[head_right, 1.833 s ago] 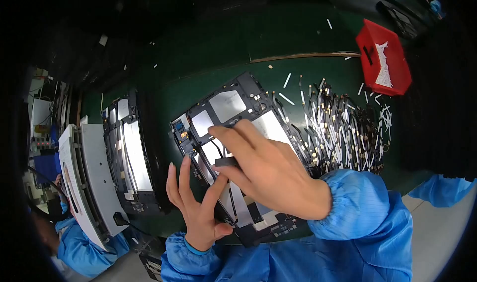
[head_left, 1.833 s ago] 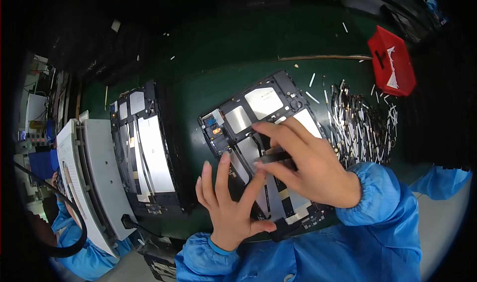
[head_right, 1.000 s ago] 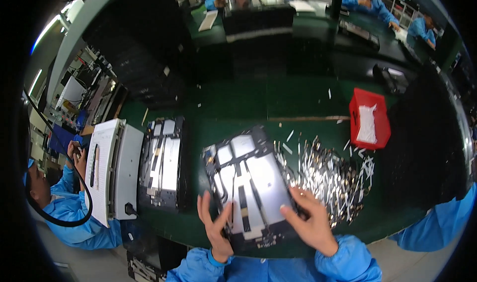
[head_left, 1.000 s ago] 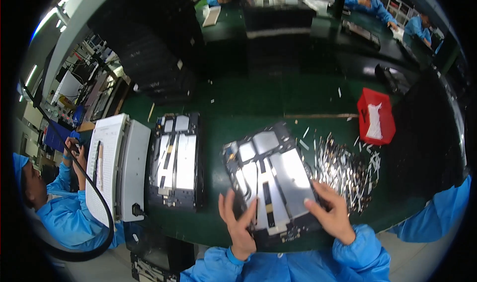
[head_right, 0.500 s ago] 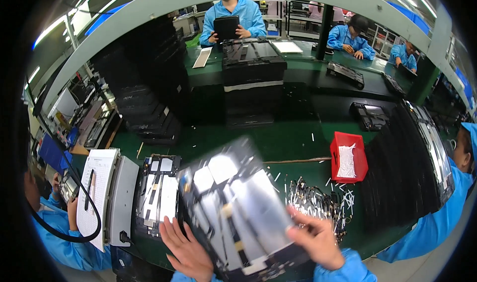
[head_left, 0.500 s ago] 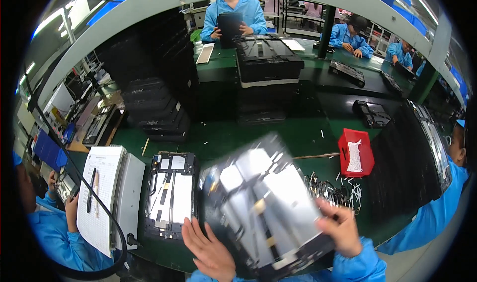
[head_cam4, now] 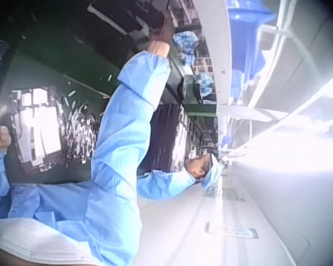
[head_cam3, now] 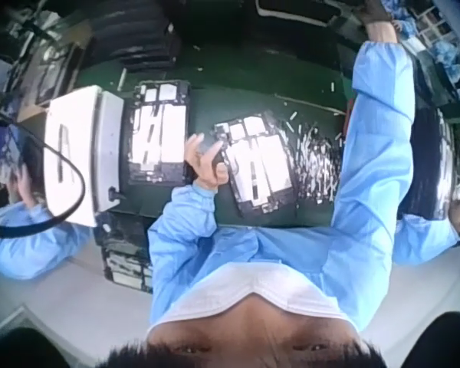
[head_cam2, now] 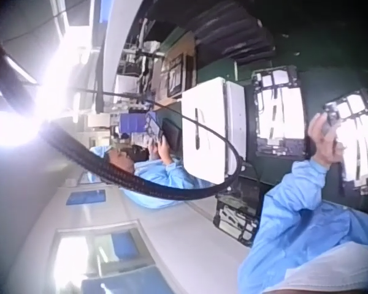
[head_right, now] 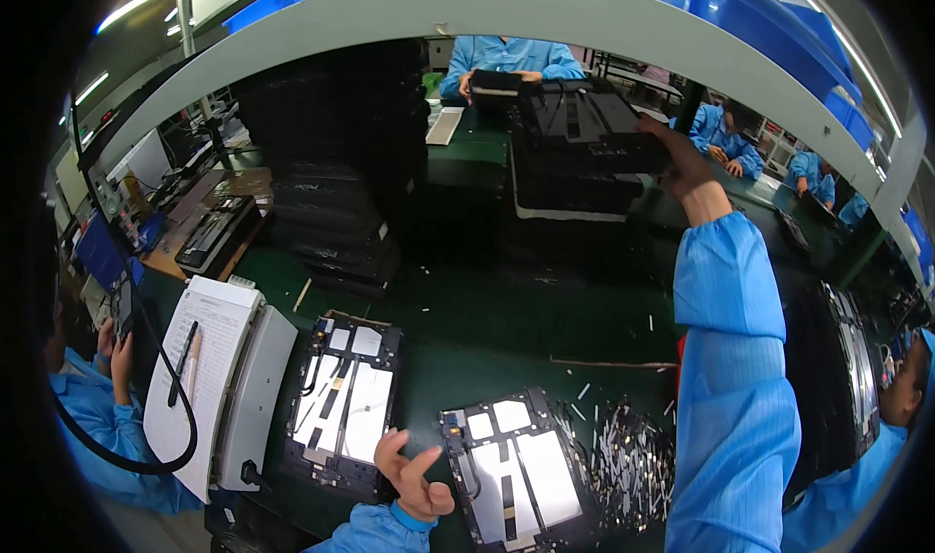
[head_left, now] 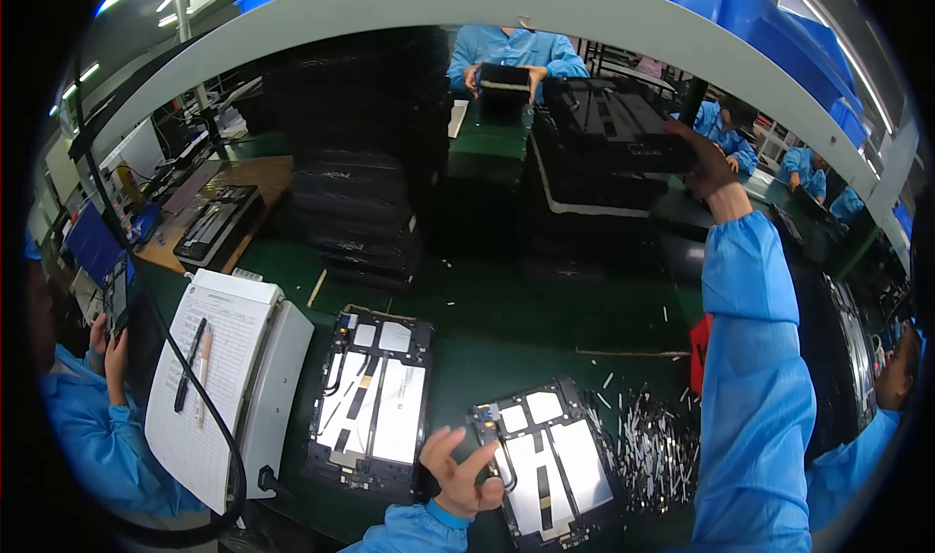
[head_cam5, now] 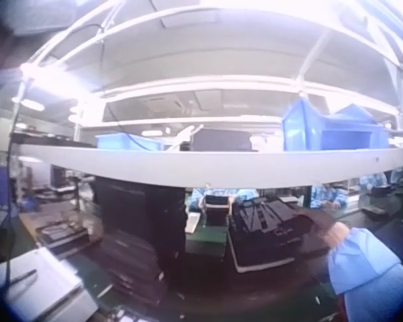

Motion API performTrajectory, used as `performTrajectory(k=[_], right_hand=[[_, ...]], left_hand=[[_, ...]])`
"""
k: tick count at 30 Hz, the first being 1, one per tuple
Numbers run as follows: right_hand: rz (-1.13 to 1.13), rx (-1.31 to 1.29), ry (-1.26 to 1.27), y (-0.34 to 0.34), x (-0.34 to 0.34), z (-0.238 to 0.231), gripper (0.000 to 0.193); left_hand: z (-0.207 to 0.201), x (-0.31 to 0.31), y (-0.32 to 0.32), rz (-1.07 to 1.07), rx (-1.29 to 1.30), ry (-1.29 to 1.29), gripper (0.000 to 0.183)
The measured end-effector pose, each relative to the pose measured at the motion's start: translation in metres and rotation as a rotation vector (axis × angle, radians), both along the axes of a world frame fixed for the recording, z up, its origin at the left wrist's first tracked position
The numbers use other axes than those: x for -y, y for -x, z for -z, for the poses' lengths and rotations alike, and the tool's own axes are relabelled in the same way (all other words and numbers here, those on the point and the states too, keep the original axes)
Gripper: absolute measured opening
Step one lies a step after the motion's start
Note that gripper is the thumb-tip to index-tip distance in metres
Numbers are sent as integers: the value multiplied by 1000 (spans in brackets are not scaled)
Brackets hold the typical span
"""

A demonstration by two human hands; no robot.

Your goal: The person assembles internal components into a tablet chassis by routing and seating ribbon cables and securing battery packs with adhesive strips. This is done using tweezers and a manual probe to precisely position the components.

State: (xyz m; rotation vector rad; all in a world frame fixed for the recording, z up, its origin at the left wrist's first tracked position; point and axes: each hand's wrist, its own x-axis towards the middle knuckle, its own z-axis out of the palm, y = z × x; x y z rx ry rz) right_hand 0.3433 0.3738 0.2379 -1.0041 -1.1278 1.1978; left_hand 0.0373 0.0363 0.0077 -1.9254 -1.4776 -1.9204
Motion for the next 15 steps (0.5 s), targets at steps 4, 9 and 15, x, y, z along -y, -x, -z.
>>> performTrajectory(k=[4,9,15], right_hand=[[-42,165,-38,8,-14,8,18],[150,388,-113,-7,-26,35,26],[294,172,-41,-15,7,26,30]], left_hand=[[1,-3,0,5,-19,77,37],[-2,-7,-1,24,-35,135,34],[-6,-16,-3,46,-25,146,35]])
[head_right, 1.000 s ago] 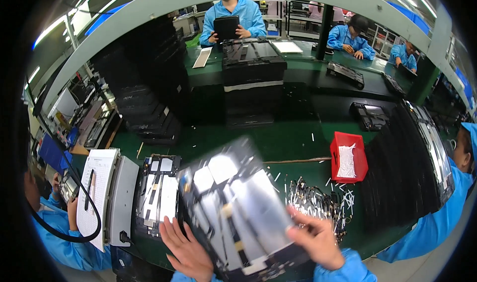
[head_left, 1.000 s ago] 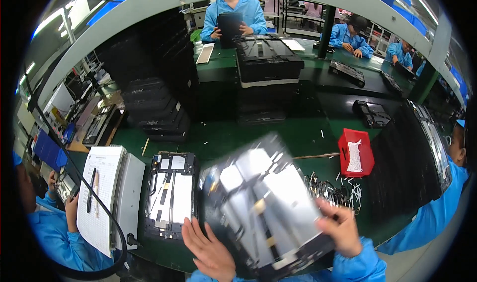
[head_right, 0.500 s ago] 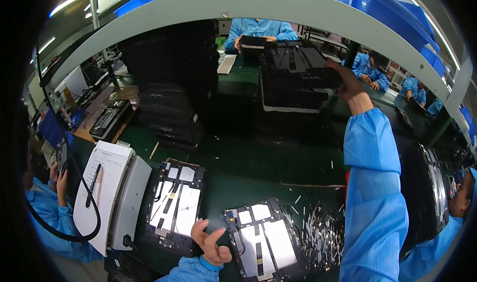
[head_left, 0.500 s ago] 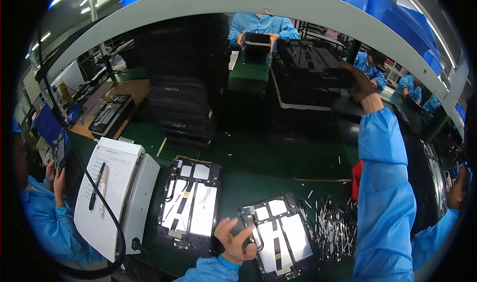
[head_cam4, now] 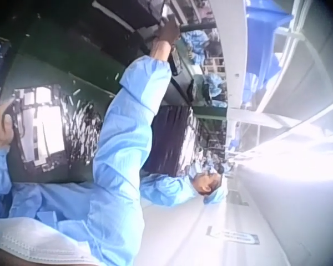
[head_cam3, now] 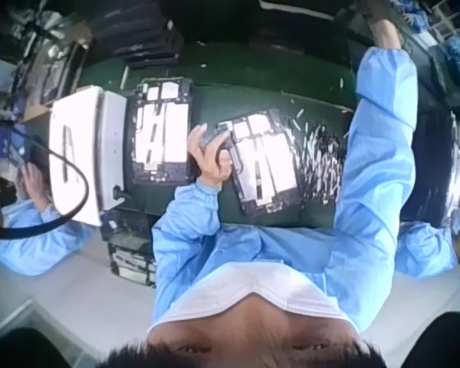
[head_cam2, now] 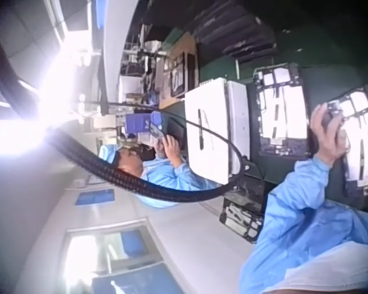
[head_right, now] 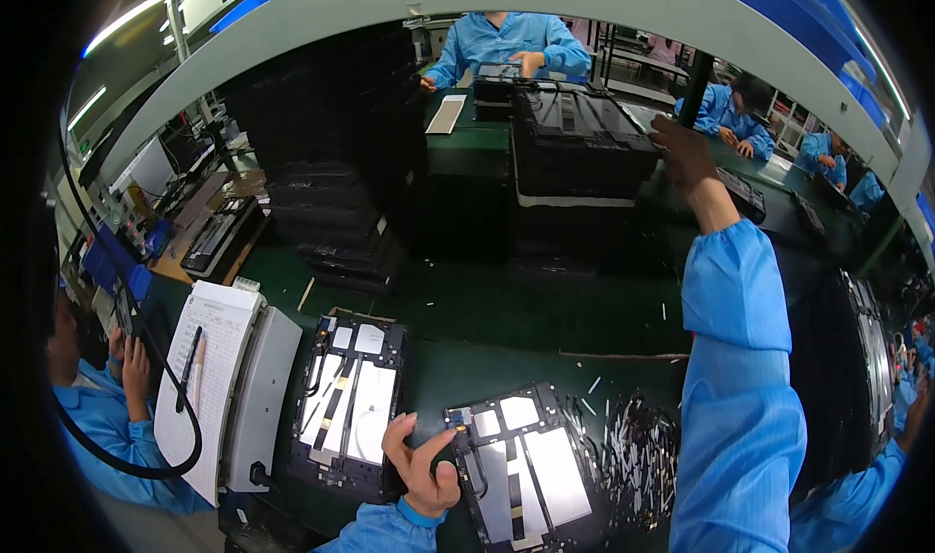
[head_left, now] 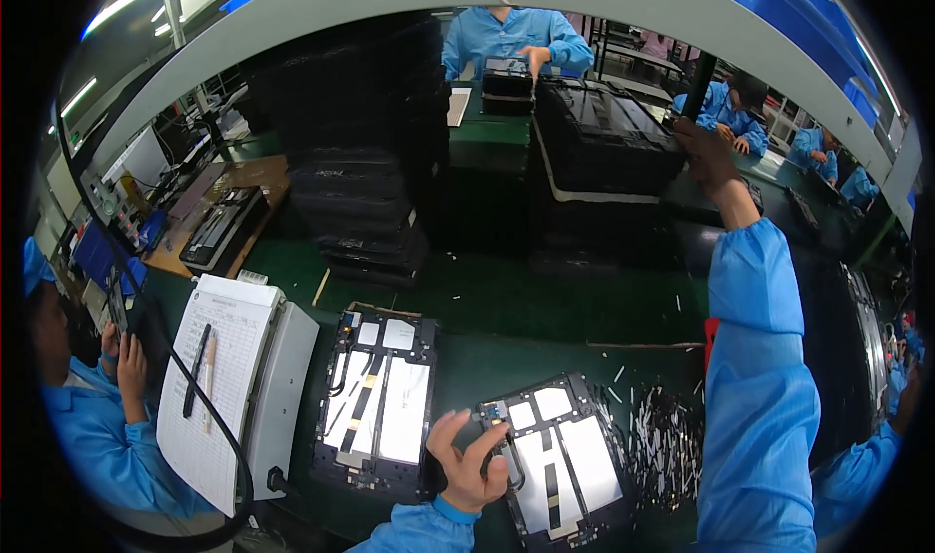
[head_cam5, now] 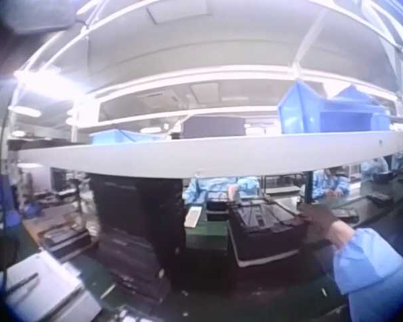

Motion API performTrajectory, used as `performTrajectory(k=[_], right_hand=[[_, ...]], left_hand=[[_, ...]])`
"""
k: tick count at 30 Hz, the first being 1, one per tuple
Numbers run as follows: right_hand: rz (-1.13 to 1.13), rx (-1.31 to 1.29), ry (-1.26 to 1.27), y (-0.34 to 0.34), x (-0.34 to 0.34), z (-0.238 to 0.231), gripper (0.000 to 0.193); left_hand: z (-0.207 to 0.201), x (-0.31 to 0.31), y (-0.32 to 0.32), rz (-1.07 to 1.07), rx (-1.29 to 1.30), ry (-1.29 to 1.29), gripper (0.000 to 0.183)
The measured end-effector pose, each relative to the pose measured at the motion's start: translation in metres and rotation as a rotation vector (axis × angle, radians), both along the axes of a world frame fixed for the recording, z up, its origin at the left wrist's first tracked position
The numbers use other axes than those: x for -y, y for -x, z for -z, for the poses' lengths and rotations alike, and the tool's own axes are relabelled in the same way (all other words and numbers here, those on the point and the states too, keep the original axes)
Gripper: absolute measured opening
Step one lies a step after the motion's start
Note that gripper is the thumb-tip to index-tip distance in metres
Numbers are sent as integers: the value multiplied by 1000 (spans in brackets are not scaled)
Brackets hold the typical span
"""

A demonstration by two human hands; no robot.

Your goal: The person assembles internal components into a tablet chassis by routing and seating ribbon cables and securing battery packs with adhesive strips. This is done using tweezers and a manual probe to precisely position the components.

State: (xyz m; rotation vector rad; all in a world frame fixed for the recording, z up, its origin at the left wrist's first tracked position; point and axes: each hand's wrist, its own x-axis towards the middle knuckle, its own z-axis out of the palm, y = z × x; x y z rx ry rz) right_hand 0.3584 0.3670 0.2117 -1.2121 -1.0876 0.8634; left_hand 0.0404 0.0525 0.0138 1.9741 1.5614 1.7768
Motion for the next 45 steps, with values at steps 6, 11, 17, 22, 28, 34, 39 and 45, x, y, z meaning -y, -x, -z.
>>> performTrajectory(k=[6,11,17,22,28,34,39,45], right_hand=[[-318,715,-228,28,159,25,30],[-225,1121,429,11,348,112,14],[-162,1395,416,-7,389,166,15],[-145,1009,448,-37,400,192,19],[74,998,238,-58,417,180,15],[263,558,220,-21,413,163,12],[-255,83,382,45,425,126,12],[-778,73,632,62,427,117,16]], left_hand=[[-2,1,7,-23,-18,-57,42],[-4,-4,-4,119,15,-63,31],[-7,2,-3,109,9,-34,24],[-15,15,-15,38,69,1,20],[-31,72,-44,310,271,393,19],[-39,104,-66,712,211,578,23],[-55,105,-71,798,438,826,37],[-32,98,-72,995,632,737,19]])
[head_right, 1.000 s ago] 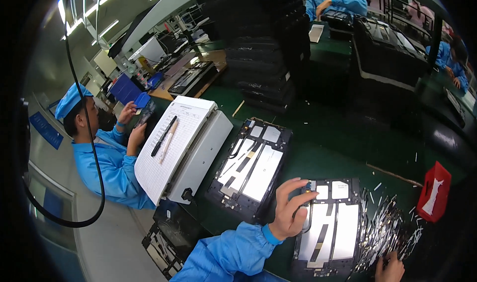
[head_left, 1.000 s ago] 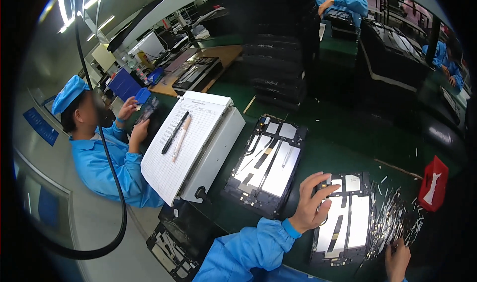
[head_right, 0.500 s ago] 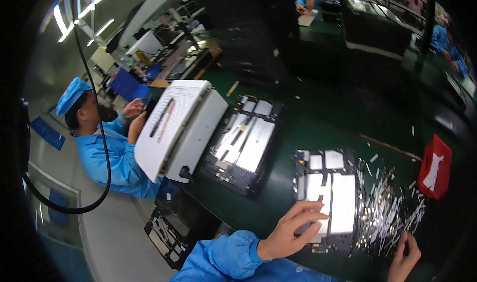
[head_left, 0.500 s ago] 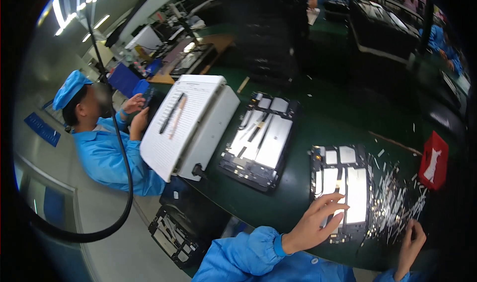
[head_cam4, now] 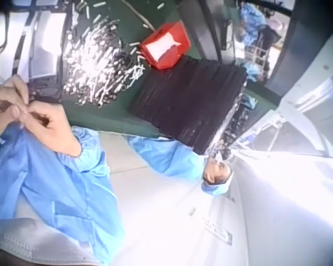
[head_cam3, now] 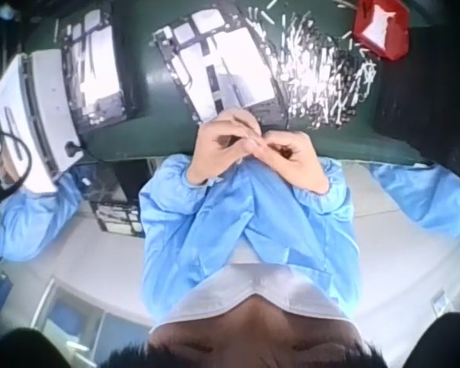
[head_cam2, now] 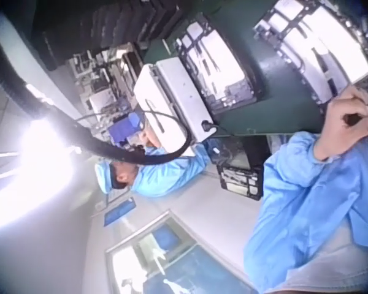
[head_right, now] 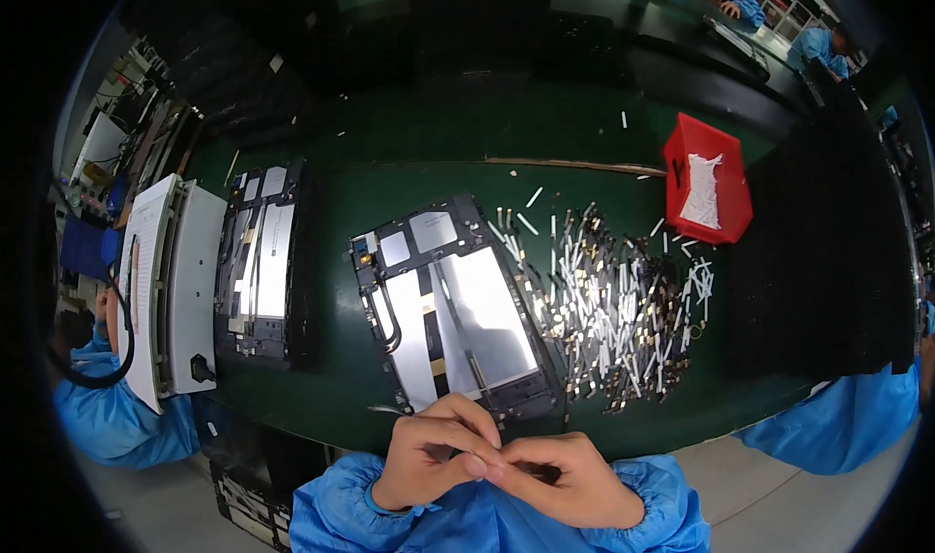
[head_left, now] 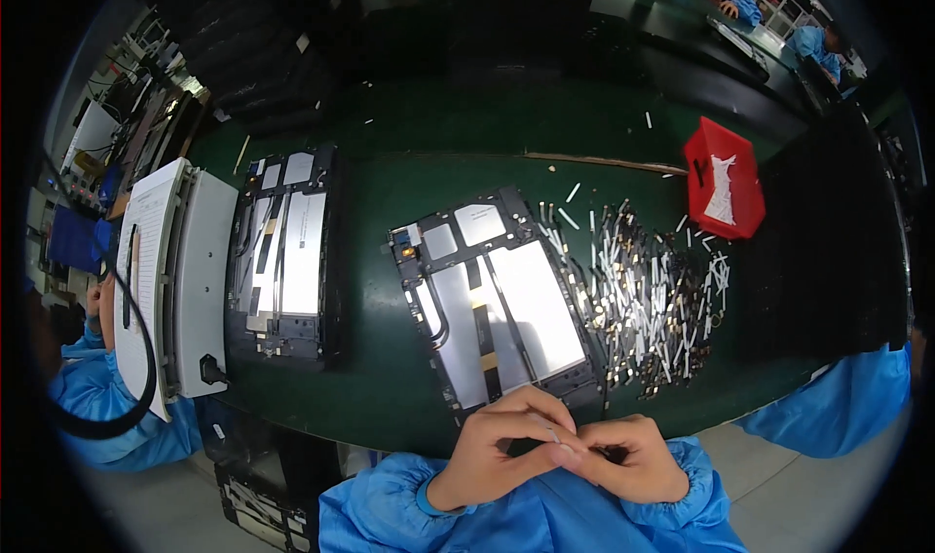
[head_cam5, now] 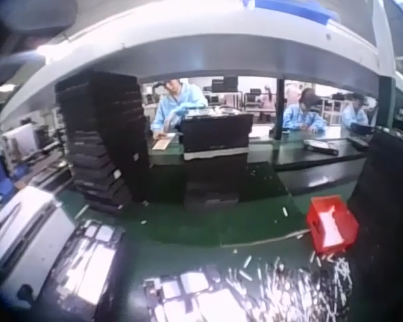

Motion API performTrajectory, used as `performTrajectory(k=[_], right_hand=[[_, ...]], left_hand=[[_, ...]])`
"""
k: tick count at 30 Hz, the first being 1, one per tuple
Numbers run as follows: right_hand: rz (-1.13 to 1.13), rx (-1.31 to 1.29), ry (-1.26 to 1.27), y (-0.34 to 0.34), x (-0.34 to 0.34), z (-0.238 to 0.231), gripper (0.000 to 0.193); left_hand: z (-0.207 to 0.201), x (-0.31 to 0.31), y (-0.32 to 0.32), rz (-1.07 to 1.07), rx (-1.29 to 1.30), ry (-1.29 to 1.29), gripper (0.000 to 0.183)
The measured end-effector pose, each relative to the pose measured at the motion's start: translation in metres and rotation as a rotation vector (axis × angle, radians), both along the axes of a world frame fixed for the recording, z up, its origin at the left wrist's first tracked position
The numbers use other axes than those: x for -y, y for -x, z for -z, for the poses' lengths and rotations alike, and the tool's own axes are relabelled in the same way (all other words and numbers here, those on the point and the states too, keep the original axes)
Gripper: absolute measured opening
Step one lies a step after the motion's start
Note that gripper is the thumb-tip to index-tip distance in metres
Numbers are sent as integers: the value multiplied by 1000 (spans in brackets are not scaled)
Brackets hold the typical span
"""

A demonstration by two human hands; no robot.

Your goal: The person assembles internal components into a tablet chassis by routing and seating ribbon cables and securing battery packs with adhesive strips. This is done using tweezers and a manual probe to precisely position the components.

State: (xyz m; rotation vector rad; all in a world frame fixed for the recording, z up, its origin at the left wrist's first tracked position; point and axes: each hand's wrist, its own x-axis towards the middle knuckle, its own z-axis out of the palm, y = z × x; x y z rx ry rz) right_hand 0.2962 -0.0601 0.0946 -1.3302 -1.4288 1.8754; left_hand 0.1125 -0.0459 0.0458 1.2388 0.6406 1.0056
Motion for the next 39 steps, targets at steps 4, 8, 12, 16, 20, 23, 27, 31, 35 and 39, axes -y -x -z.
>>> performTrajectory(k=[4,8,12,16,20,23,27,31,35,39], right_hand=[[28,49,-232,9,2,1,17],[-129,-181,-39,8,-10,11,17],[-152,-274,150,11,-16,18,15],[71,-206,-84,18,-13,28,8],[241,4,-207,29,-20,36,6],[264,81,-236,46,-25,38,6],[277,149,-378,55,-29,51,8],[327,183,-409,55,-26,59,9],[279,230,-347,58,-29,50,7],[68,288,-512,75,-32,48,7]], left_hand=[[4,3,8,-62,88,148,8],[10,4,16,58,152,145,9],[14,10,20,66,219,160,17],[14,33,39,-379,-138,109,22],[17,53,54,-466,-257,371,33],[18,62,50,-376,-205,475,45],[11,65,48,-370,-243,439,49],[12,67,53,-379,103,672,49],[27,67,68,-353,645,846,34],[34,62,63,-371,313,609,21]])
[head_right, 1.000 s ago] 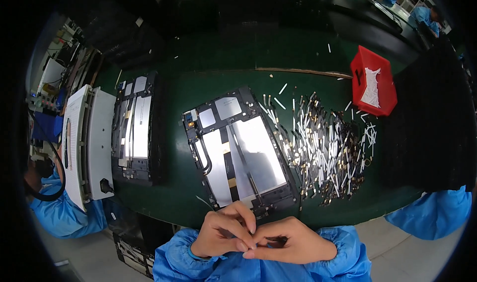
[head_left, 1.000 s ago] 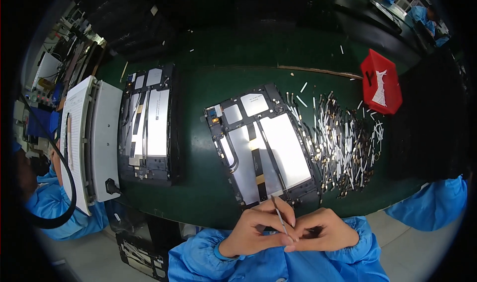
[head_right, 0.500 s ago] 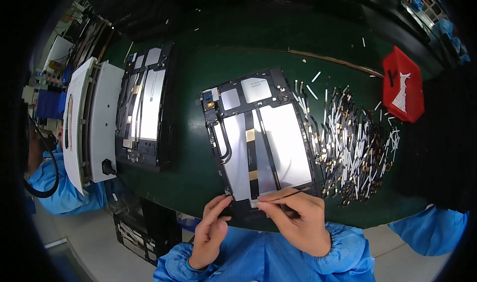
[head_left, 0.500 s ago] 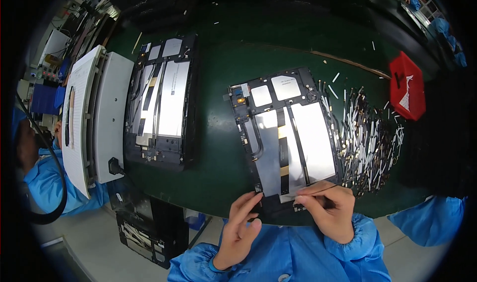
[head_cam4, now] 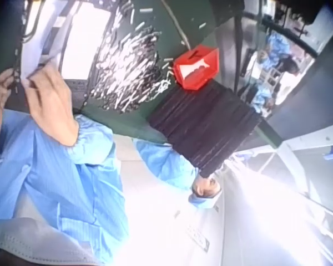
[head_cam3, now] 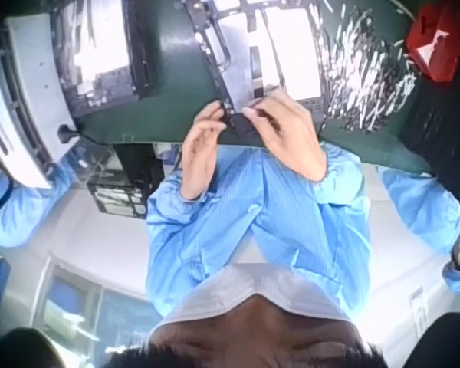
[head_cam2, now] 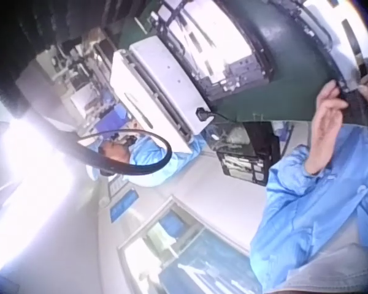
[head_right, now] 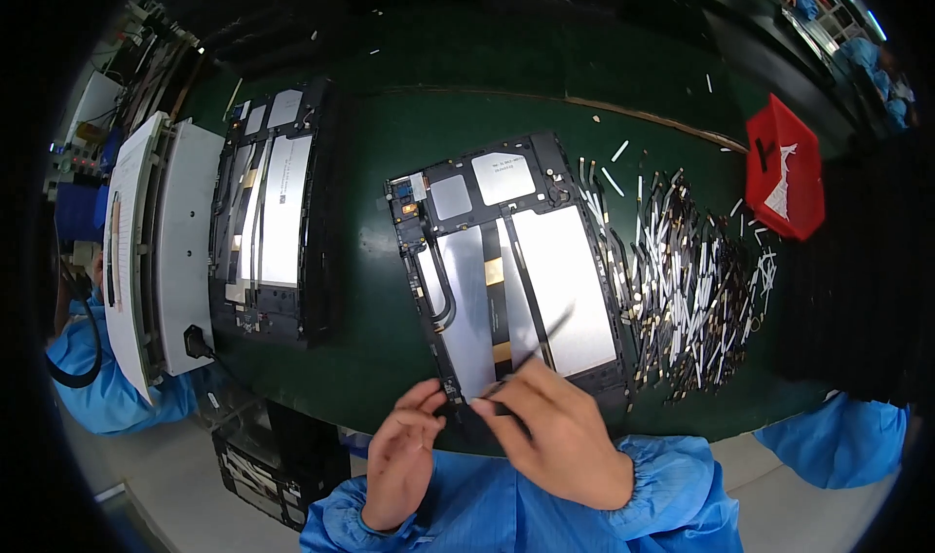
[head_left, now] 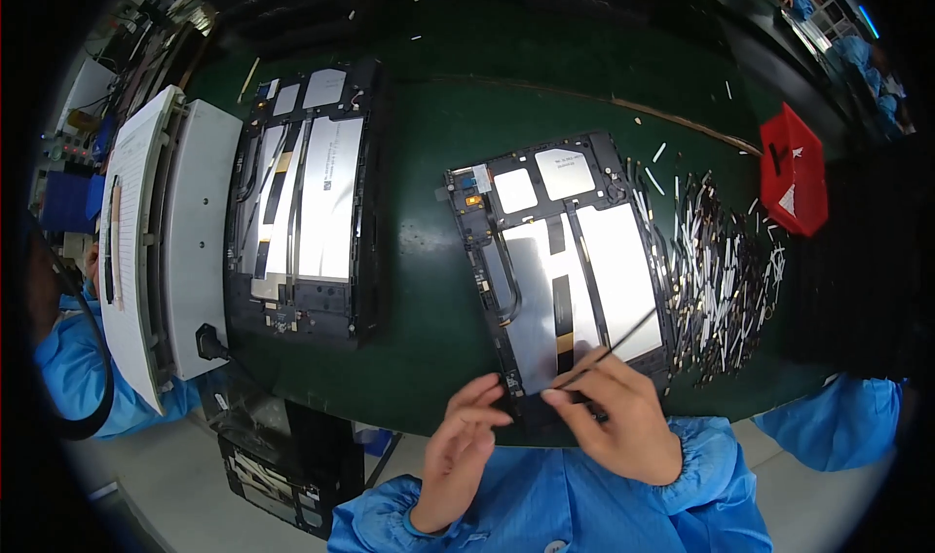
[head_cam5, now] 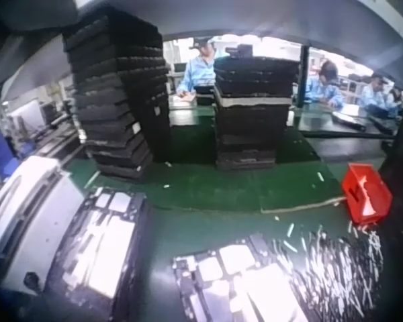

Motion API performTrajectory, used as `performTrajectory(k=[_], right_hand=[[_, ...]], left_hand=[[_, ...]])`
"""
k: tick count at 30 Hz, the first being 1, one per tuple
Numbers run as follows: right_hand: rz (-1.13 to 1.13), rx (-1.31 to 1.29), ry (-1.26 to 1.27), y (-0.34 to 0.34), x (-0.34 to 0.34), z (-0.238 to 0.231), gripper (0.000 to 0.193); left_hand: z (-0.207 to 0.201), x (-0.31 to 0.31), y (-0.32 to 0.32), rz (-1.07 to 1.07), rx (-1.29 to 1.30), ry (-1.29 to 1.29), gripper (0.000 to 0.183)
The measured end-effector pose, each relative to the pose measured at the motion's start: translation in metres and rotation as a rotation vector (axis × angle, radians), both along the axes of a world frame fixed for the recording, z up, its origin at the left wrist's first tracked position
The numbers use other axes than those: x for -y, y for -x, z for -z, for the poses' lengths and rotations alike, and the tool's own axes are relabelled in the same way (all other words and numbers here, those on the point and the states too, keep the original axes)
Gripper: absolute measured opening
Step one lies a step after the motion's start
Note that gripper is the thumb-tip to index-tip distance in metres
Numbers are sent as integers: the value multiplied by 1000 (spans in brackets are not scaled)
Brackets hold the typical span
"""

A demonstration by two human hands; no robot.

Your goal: The person assembles internal components into a tablet chassis by routing and seating ribbon cables and securing battery packs with adhesive strips. This is done using tweezers and a manual probe to precisely position the components.

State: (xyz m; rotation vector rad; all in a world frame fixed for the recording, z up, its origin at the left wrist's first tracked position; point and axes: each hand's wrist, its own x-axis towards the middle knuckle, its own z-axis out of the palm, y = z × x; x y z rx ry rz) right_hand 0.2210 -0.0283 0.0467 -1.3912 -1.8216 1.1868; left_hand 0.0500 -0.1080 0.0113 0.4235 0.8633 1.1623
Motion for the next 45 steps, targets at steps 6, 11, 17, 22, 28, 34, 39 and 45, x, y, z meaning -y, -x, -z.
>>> performTrajectory(k=[6,11,17,22,28,34,39,45], right_hand=[[-81,150,-83,16,-5,1,11],[-26,137,-81,18,-4,3,12],[-71,184,-76,18,-3,4,13],[-136,151,-46,13,-5,4,18],[-107,180,95,18,-10,-7,16],[-125,227,88,17,-11,-5,15],[-135,182,27,16,-9,-1,17],[-128,183,22,18,-7,0,17]], left_hand=[[5,-29,-10,-165,-498,-142,19],[10,-39,-13,-151,-592,-179,19],[12,-43,-12,-146,-616,-201,22],[13,-42,-7,-131,-595,-203,18],[13,-41,-4,-114,-585,-235,16],[13,-41,-6,-101,-556,-228,16],[14,-41,-7,-92,-560,-231,17],[15,-41,-4,-42,-740,-306,19]])
